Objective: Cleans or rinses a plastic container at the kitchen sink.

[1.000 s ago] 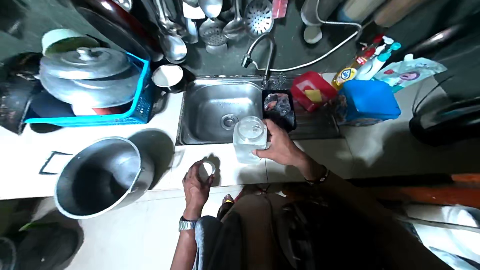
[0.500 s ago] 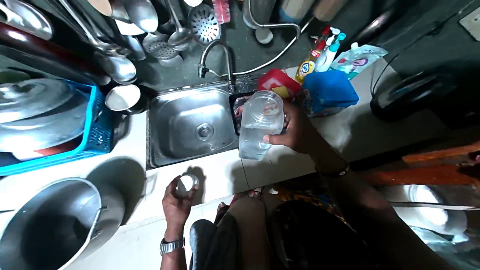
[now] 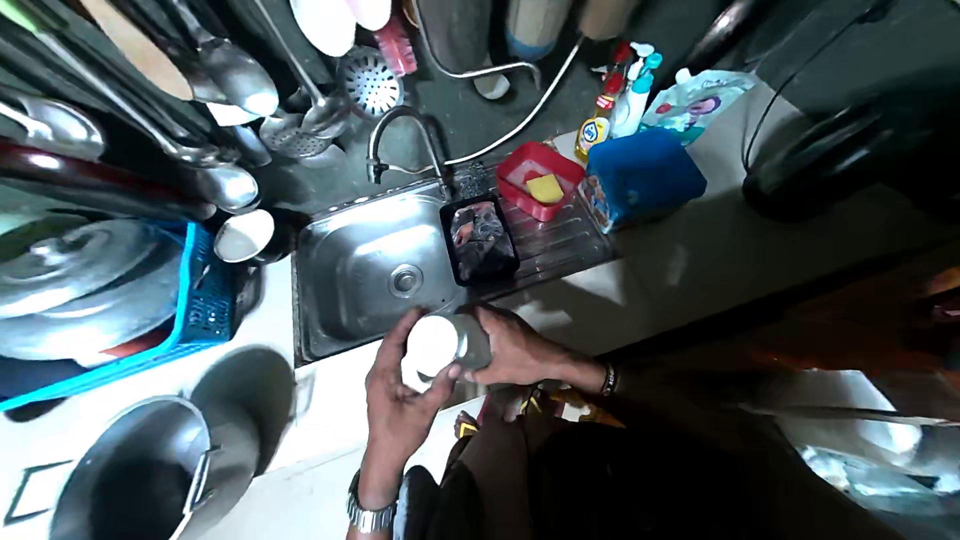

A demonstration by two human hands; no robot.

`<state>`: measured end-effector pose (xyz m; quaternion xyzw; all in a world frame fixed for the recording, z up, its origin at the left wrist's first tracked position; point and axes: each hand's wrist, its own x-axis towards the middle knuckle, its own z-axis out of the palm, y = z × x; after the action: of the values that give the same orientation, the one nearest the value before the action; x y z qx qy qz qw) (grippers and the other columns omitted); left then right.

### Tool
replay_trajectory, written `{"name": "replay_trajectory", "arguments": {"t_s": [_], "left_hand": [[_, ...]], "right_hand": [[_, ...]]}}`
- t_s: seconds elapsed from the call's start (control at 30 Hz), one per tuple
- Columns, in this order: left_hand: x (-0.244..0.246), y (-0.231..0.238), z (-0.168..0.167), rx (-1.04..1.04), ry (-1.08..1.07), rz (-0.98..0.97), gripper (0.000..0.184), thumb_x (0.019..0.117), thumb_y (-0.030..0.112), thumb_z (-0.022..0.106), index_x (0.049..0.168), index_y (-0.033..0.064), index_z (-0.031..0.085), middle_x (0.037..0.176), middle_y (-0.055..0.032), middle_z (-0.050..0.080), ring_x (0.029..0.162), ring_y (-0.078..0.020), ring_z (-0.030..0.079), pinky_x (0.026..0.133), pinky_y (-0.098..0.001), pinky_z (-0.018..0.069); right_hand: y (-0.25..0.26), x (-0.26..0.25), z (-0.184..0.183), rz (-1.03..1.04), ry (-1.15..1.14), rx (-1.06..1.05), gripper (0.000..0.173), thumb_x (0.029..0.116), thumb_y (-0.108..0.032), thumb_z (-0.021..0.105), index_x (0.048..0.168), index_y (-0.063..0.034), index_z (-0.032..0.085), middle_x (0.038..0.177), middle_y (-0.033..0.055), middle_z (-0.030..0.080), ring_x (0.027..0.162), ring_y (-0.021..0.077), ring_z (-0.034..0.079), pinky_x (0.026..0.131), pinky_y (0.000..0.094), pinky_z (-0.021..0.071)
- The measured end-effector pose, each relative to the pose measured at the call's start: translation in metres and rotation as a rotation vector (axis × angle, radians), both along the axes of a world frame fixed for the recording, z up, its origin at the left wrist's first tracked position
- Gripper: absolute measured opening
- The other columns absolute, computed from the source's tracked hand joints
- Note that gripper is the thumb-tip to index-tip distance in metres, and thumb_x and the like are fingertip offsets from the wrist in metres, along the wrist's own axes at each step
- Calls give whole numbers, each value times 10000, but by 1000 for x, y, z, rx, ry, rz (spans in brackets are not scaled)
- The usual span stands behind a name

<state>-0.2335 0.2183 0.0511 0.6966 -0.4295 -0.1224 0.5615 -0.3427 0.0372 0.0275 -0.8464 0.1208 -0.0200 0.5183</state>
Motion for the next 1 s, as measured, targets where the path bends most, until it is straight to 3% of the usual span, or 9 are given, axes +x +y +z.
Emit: {"name": "replay_trajectory", "arguments": {"t_s": [0.13, 0.33, 0.43, 0.53, 0.63, 0.77, 0.87, 0.93, 1.0], "left_hand": [[-2, 16, 0, 67, 7, -42, 853, 882, 474, 757, 1490, -22, 422, 1395, -114, 615, 1261, -151, 614, 1062, -336, 540], [16, 30, -8, 131, 105, -8, 1137, 580, 582, 934, 1455, 29, 466, 1308, -70, 678, 1228, -186, 639, 1063, -387, 543], [61, 71, -39, 144, 113, 240, 748, 898, 231, 750, 1518, 19, 389, 1387, -147, 624, 1241, -234, 637, 1048, -418, 541], [79, 97, -57, 197, 125, 569, 534, 1032, 187, 594, 1492, -15, 414, 1429, -180, 560, 1214, -183, 622, 1012, -358, 532], [31, 74, -31, 3, 131, 306, 755, 974, 347, 654, 1547, 0, 305, 1454, -92, 548, 1289, -133, 573, 1083, -351, 501], [-26, 22, -10, 12, 23, 181, 1139, 642, 500, 948, 1534, 57, 396, 1398, -143, 594, 1263, -230, 594, 1073, -452, 517], [-5, 17, -8, 91, -78, 175, 1026, 666, 533, 919, 1508, 134, 489, 1305, -88, 670, 1205, -240, 613, 1093, -480, 462], [17, 26, -11, 57, -123, 14, 865, 716, 477, 895, 1437, 120, 578, 1295, -64, 689, 1214, -211, 624, 1115, -461, 446], [43, 34, -12, 40, -136, -220, 794, 691, 378, 908, 1383, 104, 629, 1299, -58, 695, 1214, -194, 632, 1090, -450, 479]], "right_hand": [[15, 0, -6, 55, -40, -23, 833, 723, -295, 883, 1438, -69, 520, 1374, 135, 614, 1267, 244, 592, 1086, 454, 474], [27, -2, -7, 76, -23, -6, 825, 756, -289, 871, 1461, -83, 497, 1393, 136, 600, 1278, 242, 586, 1094, 453, 474], [31, -4, -7, 19, -5, 3, 849, 758, -276, 877, 1480, -77, 475, 1410, 153, 586, 1289, 259, 581, 1097, 466, 474], [41, -6, -11, -22, -21, 16, 865, 752, -253, 884, 1485, -80, 459, 1398, 153, 588, 1270, 258, 593, 1078, 476, 494], [46, -9, -10, -89, -2, -16, 879, 741, -262, 895, 1487, -95, 463, 1374, 139, 613, 1252, 250, 608, 1071, 484, 500], [65, -17, -20, -199, -210, 12, 905, 722, -366, 916, 1447, -26, 496, 1293, 69, 671, 1174, 81, 643, 1044, 315, 548], [90, -6, -10, -309, -208, -158, 925, 678, -324, 910, 1389, 90, 488, 1237, 150, 672, 1140, 120, 662, 1010, 309, 557], [102, -1, -6, -316, -124, -416, 937, 648, -351, 851, 1356, 151, 497, 1212, 284, 661, 1114, 338, 675, 969, 511, 541], [109, 0, 0, -278, -14, -464, 934, 707, -402, 814, 1397, 128, 476, 1233, 282, 653, 1133, 358, 662, 980, 545, 529]]}}
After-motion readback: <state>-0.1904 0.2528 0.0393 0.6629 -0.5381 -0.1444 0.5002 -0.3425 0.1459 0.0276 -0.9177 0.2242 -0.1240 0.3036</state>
